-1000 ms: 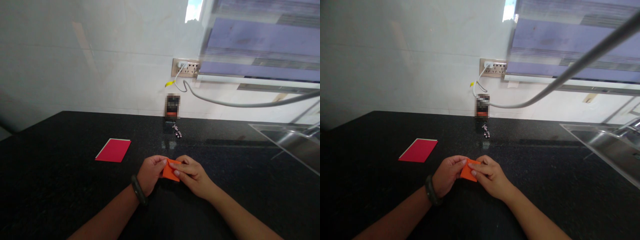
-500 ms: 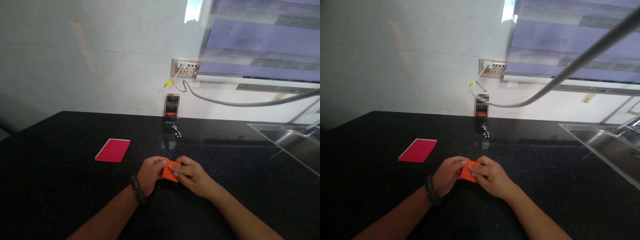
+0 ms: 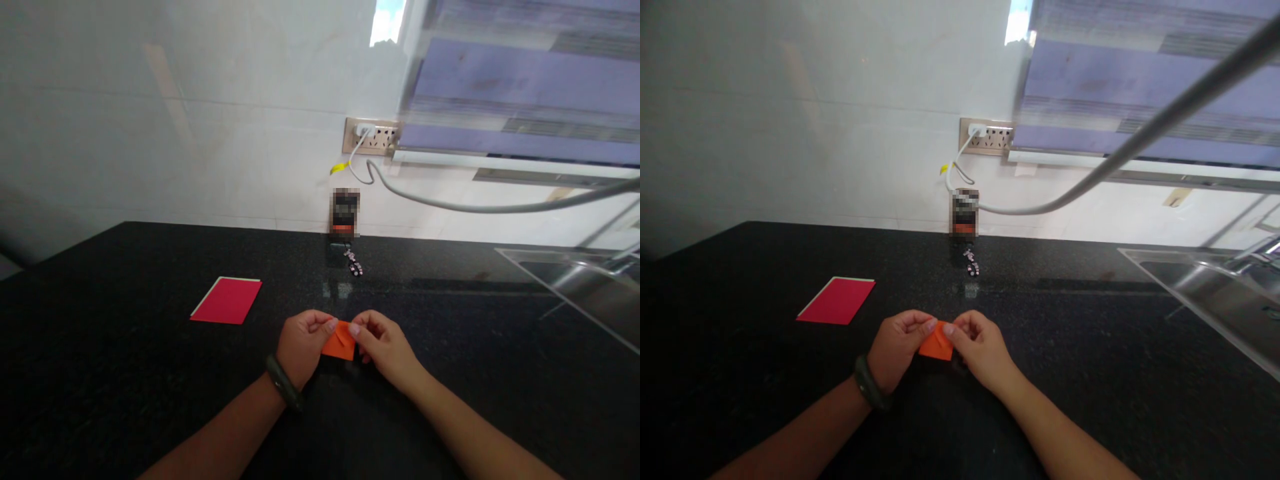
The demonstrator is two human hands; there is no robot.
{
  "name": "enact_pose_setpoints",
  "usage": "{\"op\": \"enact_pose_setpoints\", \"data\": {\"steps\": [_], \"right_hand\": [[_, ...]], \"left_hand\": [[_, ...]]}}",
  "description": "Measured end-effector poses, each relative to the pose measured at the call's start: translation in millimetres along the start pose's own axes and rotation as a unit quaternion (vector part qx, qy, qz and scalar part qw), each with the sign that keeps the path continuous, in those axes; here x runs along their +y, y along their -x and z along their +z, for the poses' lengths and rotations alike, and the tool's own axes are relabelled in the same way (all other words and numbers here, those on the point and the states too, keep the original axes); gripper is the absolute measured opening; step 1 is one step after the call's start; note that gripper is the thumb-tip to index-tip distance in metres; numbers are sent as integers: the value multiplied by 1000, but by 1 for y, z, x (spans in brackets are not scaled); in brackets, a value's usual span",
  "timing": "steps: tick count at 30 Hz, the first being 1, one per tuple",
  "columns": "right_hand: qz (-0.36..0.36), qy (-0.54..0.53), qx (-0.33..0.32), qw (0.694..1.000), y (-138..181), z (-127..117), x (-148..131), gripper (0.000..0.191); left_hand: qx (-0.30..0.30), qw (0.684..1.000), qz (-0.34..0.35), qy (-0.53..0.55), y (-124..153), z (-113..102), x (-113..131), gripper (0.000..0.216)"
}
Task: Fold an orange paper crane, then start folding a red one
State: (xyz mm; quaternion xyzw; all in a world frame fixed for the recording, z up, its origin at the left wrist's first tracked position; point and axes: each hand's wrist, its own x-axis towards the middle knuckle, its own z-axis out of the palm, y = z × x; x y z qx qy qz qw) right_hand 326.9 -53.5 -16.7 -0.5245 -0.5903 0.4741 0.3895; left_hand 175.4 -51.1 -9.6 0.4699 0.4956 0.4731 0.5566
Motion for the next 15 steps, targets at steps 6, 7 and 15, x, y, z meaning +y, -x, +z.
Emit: {"op": "enact_pose_setpoints", "data": {"steps": [6,7,15], "right_hand": [[43,-27,-59,997,1,8,1,30],[45,-36,-63,996,1,8,1,29],[49,-125,-85,987,2,2,-4,29]], "left_hand": [[-5,999,21,-40,1,1,-4,17],[-4,999,21,-39,1,1,-4,17],[14,999,-10,33,0,1,-2,20]]}}
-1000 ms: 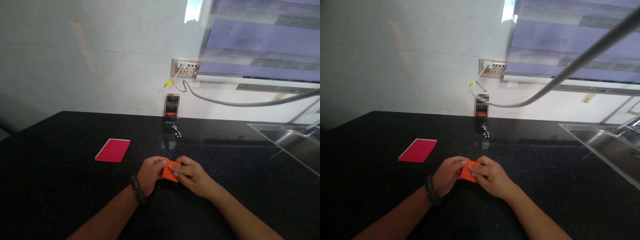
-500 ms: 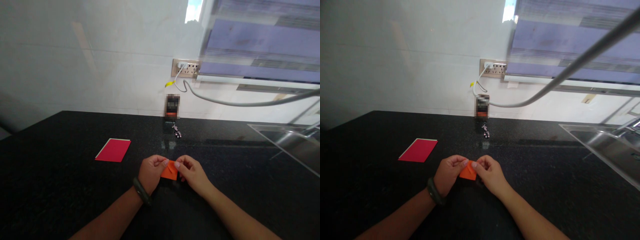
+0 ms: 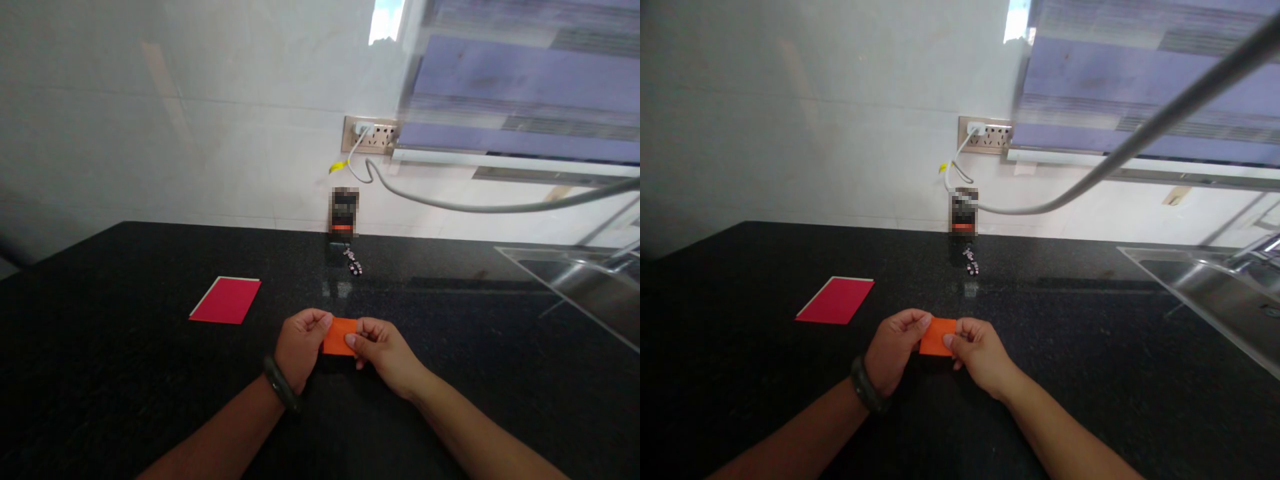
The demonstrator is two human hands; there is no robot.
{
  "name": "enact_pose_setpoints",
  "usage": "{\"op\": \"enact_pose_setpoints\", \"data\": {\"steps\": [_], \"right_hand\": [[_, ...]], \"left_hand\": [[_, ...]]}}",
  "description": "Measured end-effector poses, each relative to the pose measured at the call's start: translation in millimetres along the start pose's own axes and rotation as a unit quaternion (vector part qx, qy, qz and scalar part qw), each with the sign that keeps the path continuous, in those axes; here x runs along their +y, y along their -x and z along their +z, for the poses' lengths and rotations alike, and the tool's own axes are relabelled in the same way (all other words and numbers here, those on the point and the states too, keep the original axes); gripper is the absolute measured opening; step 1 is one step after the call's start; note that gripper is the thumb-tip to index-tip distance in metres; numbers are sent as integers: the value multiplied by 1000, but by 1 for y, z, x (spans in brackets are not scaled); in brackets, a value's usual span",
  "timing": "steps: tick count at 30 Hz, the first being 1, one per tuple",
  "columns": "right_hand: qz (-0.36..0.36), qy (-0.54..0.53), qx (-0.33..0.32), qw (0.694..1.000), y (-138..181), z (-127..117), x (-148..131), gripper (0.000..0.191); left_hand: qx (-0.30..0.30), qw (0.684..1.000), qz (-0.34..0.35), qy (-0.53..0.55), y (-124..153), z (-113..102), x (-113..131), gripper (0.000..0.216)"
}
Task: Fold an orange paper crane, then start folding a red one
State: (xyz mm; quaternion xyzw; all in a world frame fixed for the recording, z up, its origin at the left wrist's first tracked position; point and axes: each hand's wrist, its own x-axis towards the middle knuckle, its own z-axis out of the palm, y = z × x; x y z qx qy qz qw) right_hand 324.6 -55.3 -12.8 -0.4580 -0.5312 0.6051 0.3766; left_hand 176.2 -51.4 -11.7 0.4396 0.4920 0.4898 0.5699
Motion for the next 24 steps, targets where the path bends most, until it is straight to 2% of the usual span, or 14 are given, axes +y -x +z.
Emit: {"op": "enact_pose_setpoints", "data": {"steps": [2,6,10,12,17,21,24], "right_hand": [[-5,5,10,1000,-1,-1,1,29],[-16,34,23,999,-1,-3,5,27],[-17,60,15,998,0,-2,5,25],[-19,60,10,998,0,-2,4,26],[-11,50,-6,999,1,-5,-2,28],[15,52,-24,998,0,-12,-3,22],[30,81,-56,995,-1,-18,-4,18]], "left_hand": [[-14,1000,-4,5,0,1,0,24],[-83,996,-27,22,3,3,1,27],[-59,998,-8,-11,5,2,1,19],[-66,998,-18,-8,5,1,2,22],[-101,992,-73,21,5,-1,7,42],[-117,987,-110,8,3,-3,11,60],[-114,987,-101,-43,1,-3,9,41]]}}
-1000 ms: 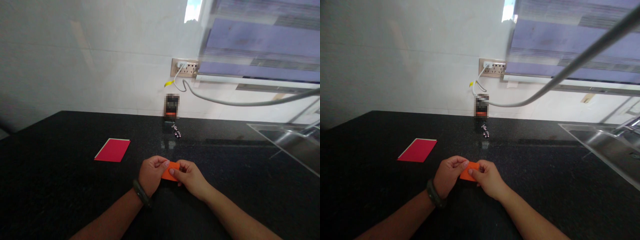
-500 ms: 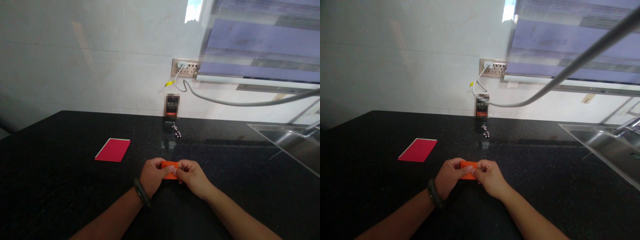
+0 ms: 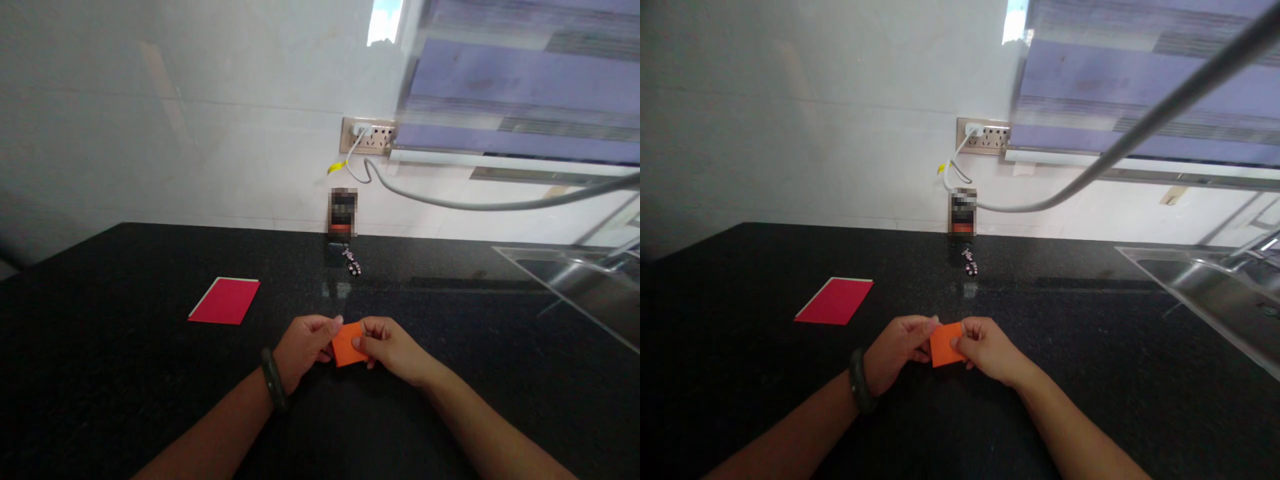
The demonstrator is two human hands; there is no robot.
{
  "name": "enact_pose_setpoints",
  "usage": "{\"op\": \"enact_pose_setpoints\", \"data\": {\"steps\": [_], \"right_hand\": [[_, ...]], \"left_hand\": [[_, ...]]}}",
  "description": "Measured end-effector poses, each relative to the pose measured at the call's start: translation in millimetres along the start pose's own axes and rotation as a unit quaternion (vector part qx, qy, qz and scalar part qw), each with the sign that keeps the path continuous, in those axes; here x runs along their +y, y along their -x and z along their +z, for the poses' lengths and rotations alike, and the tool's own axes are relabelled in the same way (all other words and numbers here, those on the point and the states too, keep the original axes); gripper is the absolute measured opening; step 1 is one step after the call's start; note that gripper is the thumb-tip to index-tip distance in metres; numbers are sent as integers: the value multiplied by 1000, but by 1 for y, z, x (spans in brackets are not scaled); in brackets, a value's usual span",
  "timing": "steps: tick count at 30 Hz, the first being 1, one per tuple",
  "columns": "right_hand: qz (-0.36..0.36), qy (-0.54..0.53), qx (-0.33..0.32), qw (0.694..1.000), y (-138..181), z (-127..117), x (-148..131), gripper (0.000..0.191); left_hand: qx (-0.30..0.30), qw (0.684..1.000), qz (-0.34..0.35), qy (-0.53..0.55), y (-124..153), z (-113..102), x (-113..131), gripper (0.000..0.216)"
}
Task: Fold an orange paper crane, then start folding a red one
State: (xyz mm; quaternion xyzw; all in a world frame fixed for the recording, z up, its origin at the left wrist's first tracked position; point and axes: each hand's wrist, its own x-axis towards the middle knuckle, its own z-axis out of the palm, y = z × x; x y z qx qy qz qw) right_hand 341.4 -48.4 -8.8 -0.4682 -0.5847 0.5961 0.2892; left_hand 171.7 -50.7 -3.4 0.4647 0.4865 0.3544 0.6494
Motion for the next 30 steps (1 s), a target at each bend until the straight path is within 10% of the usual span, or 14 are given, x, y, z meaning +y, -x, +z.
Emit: {"op": "enact_pose_setpoints", "data": {"steps": [8,30], "right_hand": [[-56,-35,129,989,-2,1,-4,26],[-209,68,56,974,0,-10,0,15]], "left_hand": [[-52,998,-32,-24,1,4,-11,20],[-19,996,-53,64,-1,-1,-4,31]]}}
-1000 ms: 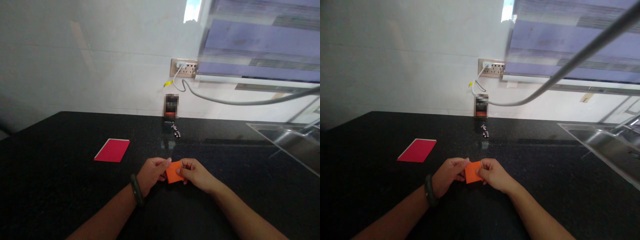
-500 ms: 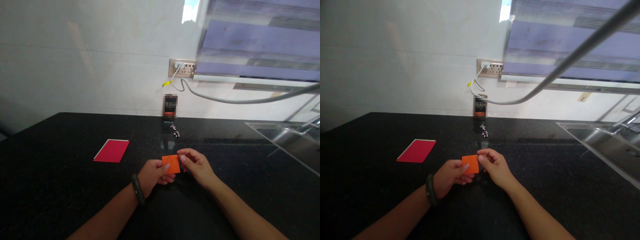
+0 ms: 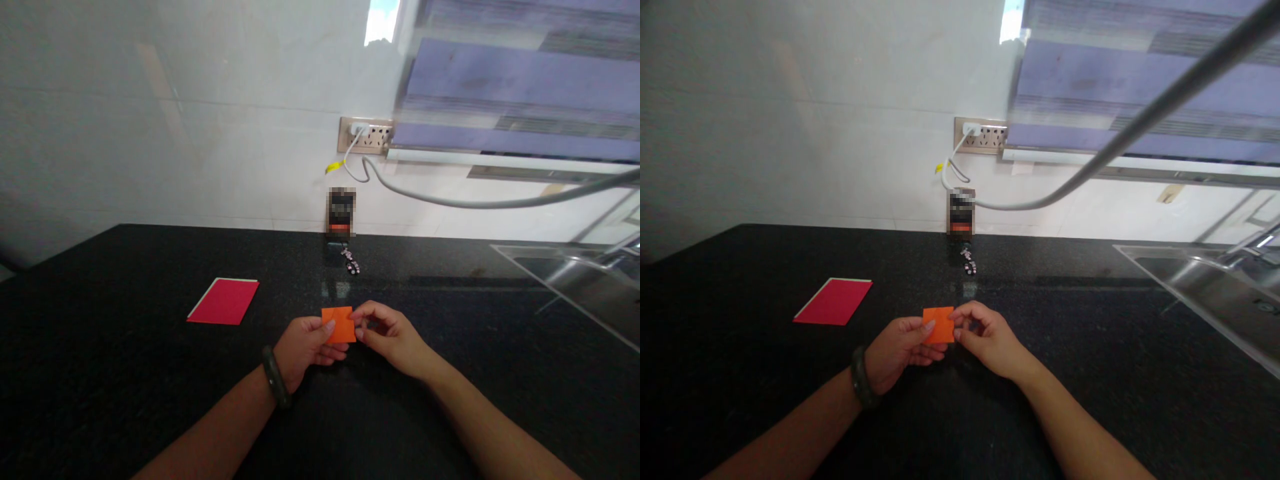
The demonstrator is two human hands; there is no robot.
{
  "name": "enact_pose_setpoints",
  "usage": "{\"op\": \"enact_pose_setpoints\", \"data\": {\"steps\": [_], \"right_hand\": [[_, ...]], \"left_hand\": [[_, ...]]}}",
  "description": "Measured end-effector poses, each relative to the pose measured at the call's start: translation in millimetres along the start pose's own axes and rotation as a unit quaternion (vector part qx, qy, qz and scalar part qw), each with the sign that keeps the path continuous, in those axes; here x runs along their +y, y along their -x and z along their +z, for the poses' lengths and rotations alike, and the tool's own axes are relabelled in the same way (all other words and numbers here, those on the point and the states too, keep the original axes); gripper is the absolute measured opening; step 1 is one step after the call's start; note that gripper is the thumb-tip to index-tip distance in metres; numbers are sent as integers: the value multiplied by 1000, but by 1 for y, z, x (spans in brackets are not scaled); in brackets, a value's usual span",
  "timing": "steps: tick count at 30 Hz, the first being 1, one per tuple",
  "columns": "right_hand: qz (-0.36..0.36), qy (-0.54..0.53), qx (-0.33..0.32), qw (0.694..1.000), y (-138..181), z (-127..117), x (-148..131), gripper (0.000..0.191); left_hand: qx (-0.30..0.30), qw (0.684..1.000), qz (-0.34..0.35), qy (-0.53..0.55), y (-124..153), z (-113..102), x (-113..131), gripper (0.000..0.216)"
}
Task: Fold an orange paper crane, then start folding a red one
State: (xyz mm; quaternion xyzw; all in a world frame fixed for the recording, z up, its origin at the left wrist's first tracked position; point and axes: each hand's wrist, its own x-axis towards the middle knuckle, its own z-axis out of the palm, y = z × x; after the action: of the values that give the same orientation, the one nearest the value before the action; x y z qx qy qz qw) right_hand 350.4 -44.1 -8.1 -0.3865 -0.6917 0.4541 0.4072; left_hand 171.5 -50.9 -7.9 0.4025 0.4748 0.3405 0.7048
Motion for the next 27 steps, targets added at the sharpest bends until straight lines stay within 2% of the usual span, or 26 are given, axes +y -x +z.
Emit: {"op": "enact_pose_setpoints", "data": {"steps": [5,11,16,21,27], "right_hand": [[-73,64,-14,995,-1,0,-3,14],[-58,69,11,996,-1,3,2,11],[-92,99,16,991,-1,4,3,6],[-63,109,45,991,0,10,3,10],[-22,120,79,989,0,14,10,11]], "left_hand": [[-4,1000,14,-21,-1,0,-3,34],[-10,1000,18,-21,1,3,0,30],[3,999,27,-31,3,5,1,27],[-4,998,50,-36,4,6,1,26],[-5,998,47,-51,3,7,1,27]]}}
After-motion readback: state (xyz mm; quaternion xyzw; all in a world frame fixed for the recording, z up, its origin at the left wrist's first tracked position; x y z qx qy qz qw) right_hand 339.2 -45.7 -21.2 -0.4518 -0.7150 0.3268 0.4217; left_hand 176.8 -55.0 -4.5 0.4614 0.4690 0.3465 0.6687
